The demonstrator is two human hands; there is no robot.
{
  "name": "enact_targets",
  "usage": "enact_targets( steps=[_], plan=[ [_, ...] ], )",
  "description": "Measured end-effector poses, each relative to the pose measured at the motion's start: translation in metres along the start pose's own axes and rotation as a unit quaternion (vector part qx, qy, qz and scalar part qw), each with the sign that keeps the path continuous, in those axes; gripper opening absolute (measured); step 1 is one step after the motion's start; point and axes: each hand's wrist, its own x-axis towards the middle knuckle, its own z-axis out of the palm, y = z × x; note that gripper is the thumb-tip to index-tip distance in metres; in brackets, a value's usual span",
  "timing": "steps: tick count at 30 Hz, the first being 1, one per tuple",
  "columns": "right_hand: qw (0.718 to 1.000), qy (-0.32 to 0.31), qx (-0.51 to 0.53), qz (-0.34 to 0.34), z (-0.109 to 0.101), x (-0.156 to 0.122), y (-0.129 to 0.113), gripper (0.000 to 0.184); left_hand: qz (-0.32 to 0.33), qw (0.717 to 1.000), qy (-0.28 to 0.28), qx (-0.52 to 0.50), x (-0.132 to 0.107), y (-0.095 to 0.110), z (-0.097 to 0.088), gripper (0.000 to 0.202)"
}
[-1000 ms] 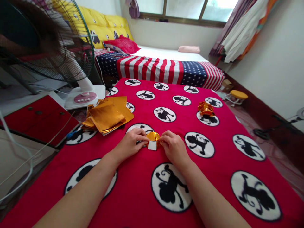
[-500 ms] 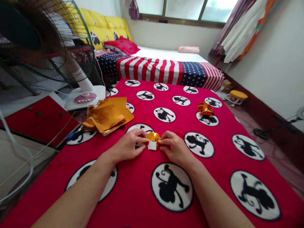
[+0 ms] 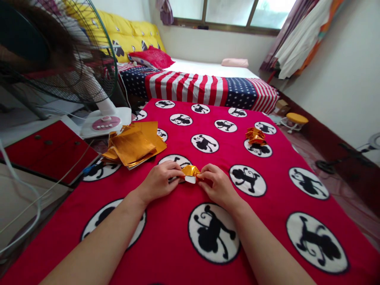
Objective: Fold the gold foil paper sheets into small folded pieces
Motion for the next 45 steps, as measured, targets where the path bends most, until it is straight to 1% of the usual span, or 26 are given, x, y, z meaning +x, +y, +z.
enact_targets(
  steps=[3, 5, 12, 17, 21, 26, 29, 32, 39, 45],
  plan=[
    [1.0, 0.005, 0.008, -0.007, 0.001, 0.0, 0.001, 0.013, -0.013, 1.0, 0.002, -0.014, 0.0, -0.004, 0.001, 0.016],
    [1.0, 0.009, 0.021, 0.0, 0.002, 0.0, 0.002, 0.013, -0.026, 0.999, -0.003, -0.027, 0.0, -0.006, 0.002, 0.014],
    [0.994, 0.044, 0.059, 0.075, 0.007, 0.002, 0.002, 0.011, -0.09, 0.994, -0.008, -0.052, 0.004, -0.006, 0.005, 0.012],
    [0.991, 0.073, 0.035, 0.109, 0.014, 0.005, -0.001, 0.011, -0.122, 0.992, -0.016, -0.029, 0.008, -0.003, 0.008, 0.01],
    [0.986, 0.09, 0.02, 0.137, 0.017, 0.004, -0.005, 0.01, -0.134, 0.991, -0.017, -0.001, 0.011, -0.002, 0.01, 0.011],
    [0.982, 0.11, 0.019, 0.154, 0.019, 0.001, -0.008, 0.011, -0.141, 0.99, -0.015, 0.023, 0.014, 0.0, 0.012, 0.011],
    [0.979, 0.119, 0.008, 0.166, 0.019, 0.001, -0.009, 0.01, -0.157, 0.987, -0.019, 0.039, 0.016, 0.003, 0.012, 0.014],
    [0.975, 0.124, -0.017, 0.185, 0.019, 0.002, -0.011, 0.007, -0.177, 0.983, -0.017, 0.055, 0.019, 0.005, 0.012, 0.016],
    [0.967, 0.114, -0.057, 0.221, 0.017, 0.006, -0.016, 0.004, -0.216, 0.974, -0.003, 0.074, 0.022, 0.008, 0.014, 0.015],
    [0.963, 0.105, -0.091, 0.229, 0.017, 0.008, -0.018, 0.005, -0.227, 0.971, 0.009, 0.069, 0.023, 0.011, 0.015, 0.016]
  ],
)
